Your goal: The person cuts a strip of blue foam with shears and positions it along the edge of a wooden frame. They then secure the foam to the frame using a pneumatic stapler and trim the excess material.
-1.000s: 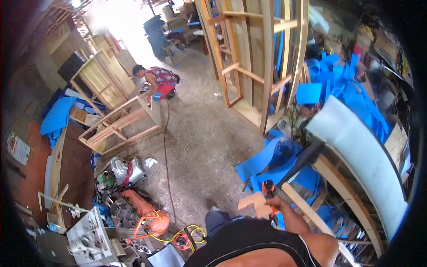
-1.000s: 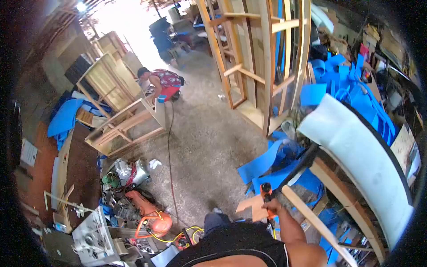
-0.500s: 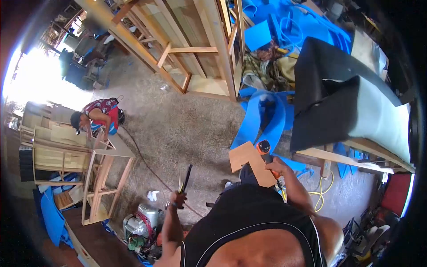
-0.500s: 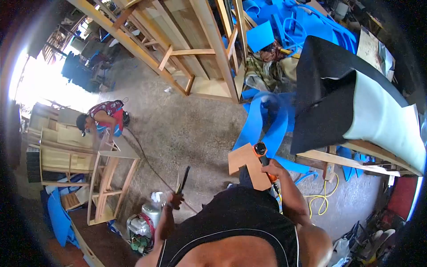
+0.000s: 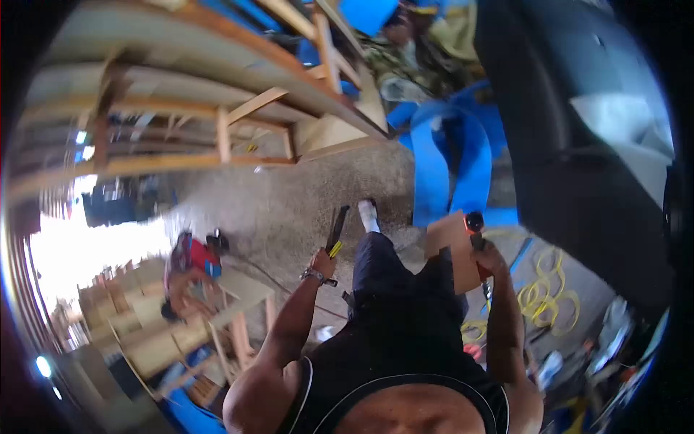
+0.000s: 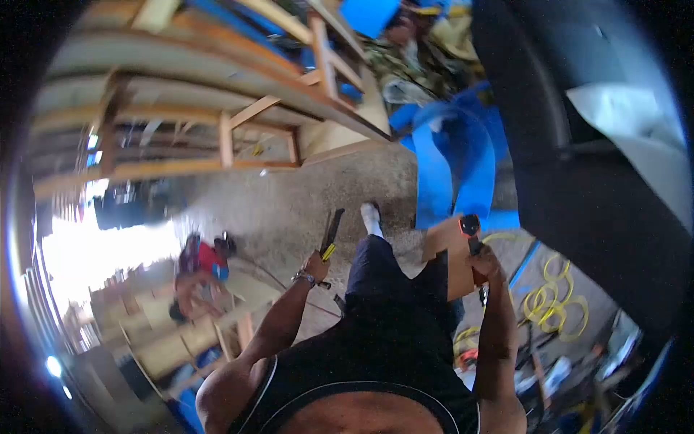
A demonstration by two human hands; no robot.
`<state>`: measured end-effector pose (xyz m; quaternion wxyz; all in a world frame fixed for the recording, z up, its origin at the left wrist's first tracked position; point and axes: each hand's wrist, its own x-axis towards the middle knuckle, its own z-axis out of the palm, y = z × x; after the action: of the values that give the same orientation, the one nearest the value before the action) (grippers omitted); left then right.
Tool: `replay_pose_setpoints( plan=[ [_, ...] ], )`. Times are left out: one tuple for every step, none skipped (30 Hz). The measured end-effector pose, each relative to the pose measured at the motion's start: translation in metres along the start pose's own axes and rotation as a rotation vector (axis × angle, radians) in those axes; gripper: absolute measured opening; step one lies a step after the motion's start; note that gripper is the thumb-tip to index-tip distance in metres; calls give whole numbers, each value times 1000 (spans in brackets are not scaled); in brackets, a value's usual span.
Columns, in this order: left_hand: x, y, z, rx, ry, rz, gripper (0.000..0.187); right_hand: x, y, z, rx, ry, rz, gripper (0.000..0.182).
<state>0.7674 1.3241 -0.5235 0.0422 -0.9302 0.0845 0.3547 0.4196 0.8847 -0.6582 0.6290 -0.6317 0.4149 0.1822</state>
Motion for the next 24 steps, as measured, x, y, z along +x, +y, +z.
replay_pose_setpoints(
  plan=[
    [41,6,-3,61,-27,45,46,-16,-30,3,-4,21,33,48],
    [89,-3,-4,117,-44,165,49,-29,-27,17,106,84,-12,49],
    [137,-2,-8,163,-81,183,49,-33,-25,29,205,157,-62,51],
    [183,-3,-10,205,-113,196,50,-36,-35,44,211,192,-52,53],
    [237,-4,-14,241,-136,204,50,-39,-45,59,218,227,-42,54],
    [302,-6,-8,319,-111,234,49,-39,-70,65,137,217,25,56],
    [355,-20,-3,400,-95,248,48,-41,-94,78,60,181,104,58],
    [394,-18,-10,458,-128,285,49,-37,-113,92,-81,205,258,58],
    [433,-20,-22,520,-159,326,50,-32,-112,115,-49,197,283,58],
    [490,-39,-22,614,-127,419,52,-25,-109,133,-13,194,306,59],
    [539,-50,-14,703,-90,521,55,-21,-106,151,25,197,329,59],
    [551,-28,-31,759,-50,592,61,-15,-106,165,98,161,378,57],
    [534,12,-63,766,-15,667,68,-9,-105,179,168,127,429,54],
    [514,55,-95,758,-2,707,75,2,-112,191,109,138,380,57],
    [494,93,-120,736,8,731,81,11,-117,200,46,146,325,59],
    [500,103,-115,698,-33,641,86,23,-115,207,-4,110,339,55],
    [504,114,-111,662,-68,551,91,37,-108,216,-57,68,348,51],
    [502,126,-105,700,-110,538,91,47,-102,224,-114,17,349,47],
    [509,117,-82,731,-37,681,90,58,-97,231,-133,67,274,43],
    [519,103,-50,758,42,822,88,67,-92,236,-151,116,193,40],
    [524,98,-30,785,127,967,86,75,-88,241,-167,172,110,36],
    [502,118,-13,673,61,1074,79,77,-94,238,-166,128,214,32],
    [465,155,-6,628,-24,1168,64,75,-82,244,-126,175,201,32],
    [457,181,16,583,-146,1239,61,69,-67,255,-89,220,185,31]
  ],
)
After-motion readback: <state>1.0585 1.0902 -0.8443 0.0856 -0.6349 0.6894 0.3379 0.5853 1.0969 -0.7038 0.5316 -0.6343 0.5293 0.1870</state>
